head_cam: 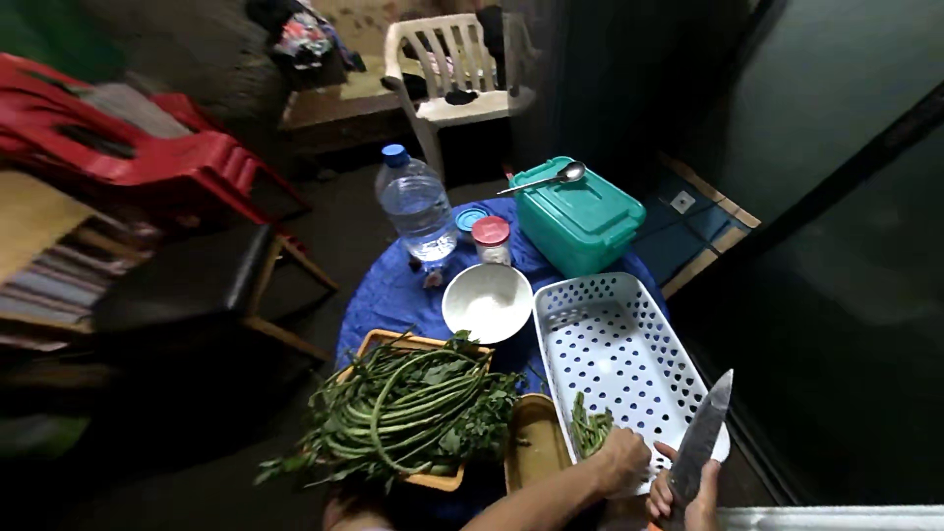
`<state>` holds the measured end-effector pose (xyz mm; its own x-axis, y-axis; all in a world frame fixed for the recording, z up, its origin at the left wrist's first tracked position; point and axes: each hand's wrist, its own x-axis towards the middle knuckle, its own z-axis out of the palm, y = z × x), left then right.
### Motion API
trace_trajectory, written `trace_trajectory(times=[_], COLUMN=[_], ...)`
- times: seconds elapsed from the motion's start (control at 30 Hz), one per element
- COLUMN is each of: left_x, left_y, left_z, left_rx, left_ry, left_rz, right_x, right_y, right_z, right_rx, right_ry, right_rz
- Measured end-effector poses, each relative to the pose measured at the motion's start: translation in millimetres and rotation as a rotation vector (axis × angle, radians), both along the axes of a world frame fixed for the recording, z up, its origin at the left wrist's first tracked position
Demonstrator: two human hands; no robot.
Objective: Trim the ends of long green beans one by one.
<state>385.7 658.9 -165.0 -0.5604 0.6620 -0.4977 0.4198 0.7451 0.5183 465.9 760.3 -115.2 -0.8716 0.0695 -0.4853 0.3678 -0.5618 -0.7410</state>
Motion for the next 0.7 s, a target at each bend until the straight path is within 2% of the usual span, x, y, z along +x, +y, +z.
trace_trajectory(times=[0.07, 0.13, 0.2, 0.27, 0.37, 0.47, 0.57, 0.7], left_x=[3, 5, 13, 25, 42, 51, 51, 48], left_y=[-16, -45, -88, -145, -238, -302, -318, -315], left_z=[8, 22, 46, 62, 72, 84, 87, 94], left_rx=[0.117, 0.36, 0.538, 0.576, 0.357, 0.083, -0.093, -0.211], left_ry=[-0.011, 0.059, 0.221, 0.425, 0.571, 0.419, 0.267, 0.183], left_rz=[0.061, 0.201, 0.415, 0.662, 0.969, 1.092, 1.046, 0.95], right_x=[1, 3, 7, 12, 15, 17, 18, 22], right_y=[-3, -6, -7, -12, -24, -41, -62, -88], right_z=[4, 7, 9, 12, 13, 12, 17, 45], right_rx=[0.024, 0.042, 0.062, 0.094, 0.122, 0.159, 0.165, 0.223], right_ry=[-0.007, 0.001, 0.013, -0.015, -0.038, -0.039, -0.015, 0.011], right_rz=[0.019, 0.051, 0.085, 0.1, 0.143, 0.187, 0.216, 0.277])
